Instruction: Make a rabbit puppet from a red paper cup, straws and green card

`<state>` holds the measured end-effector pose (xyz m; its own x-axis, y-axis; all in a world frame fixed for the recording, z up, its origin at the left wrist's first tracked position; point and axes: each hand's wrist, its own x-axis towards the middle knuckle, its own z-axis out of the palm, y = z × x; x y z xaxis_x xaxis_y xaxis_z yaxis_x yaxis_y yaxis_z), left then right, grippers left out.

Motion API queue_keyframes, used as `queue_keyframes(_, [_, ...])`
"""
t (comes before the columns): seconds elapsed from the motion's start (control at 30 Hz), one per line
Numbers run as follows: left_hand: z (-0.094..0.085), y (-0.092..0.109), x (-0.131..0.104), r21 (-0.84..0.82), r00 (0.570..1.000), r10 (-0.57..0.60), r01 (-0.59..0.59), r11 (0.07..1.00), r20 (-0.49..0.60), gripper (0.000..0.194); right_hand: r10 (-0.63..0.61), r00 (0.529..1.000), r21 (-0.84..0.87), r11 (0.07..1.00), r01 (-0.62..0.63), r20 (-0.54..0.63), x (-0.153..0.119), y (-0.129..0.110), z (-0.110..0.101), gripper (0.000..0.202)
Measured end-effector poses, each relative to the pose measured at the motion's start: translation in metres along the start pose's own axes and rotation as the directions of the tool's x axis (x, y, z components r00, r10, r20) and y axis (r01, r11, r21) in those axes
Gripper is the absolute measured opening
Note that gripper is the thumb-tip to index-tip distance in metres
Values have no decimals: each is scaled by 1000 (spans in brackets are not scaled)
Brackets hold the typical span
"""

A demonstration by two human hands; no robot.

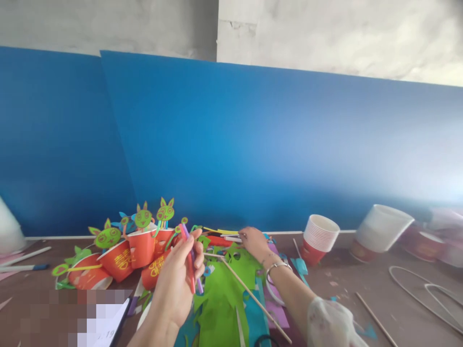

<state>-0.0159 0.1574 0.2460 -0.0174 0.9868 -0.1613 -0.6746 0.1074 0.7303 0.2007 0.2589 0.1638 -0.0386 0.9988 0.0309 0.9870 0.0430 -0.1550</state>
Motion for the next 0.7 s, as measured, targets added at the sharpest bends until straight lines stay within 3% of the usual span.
queue_keyframes(0.2, [3, -13, 2, -29, 978, -207, 206, 978, -26, 20, -64, 991, -76, 994, 73, 114, 30, -9, 0, 30])
queue_keyframes(0.3, [0, -20, 4, 6, 969, -243, 244, 970, -41, 21, -75, 990, -57, 995, 82, 117, 35, -13, -3, 31])
queue_keyframes(0.4, [-5, -26, 7, 18, 975, -220, 220, 975, -16, 18, -60, 997, 13, 998, 60, 44, 29, -15, -12, 32])
queue_keyframes(0.53, [-8, -31, 8, 63, 988, -155, 156, 986, -19, 20, -12, 992, 190, 981, 35, -124, -3, -23, -32, 18])
queue_keyframes(0.63, [-6, -33, 7, 141, 991, -131, 126, 982, 30, 26, -23, 986, 361, 929, 82, -166, -45, -35, -42, 22])
queue_keyframes(0.67, [-5, -34, 6, 175, 992, -114, 102, 979, 62, 26, -53, 986, 447, 887, 119, -158, -60, -40, -44, 22])
queue_keyframes(0.7, [-5, -36, 6, 215, 991, -93, 70, 974, 98, 24, -90, 989, 653, 743, 147, -120, -74, -44, -45, 17])
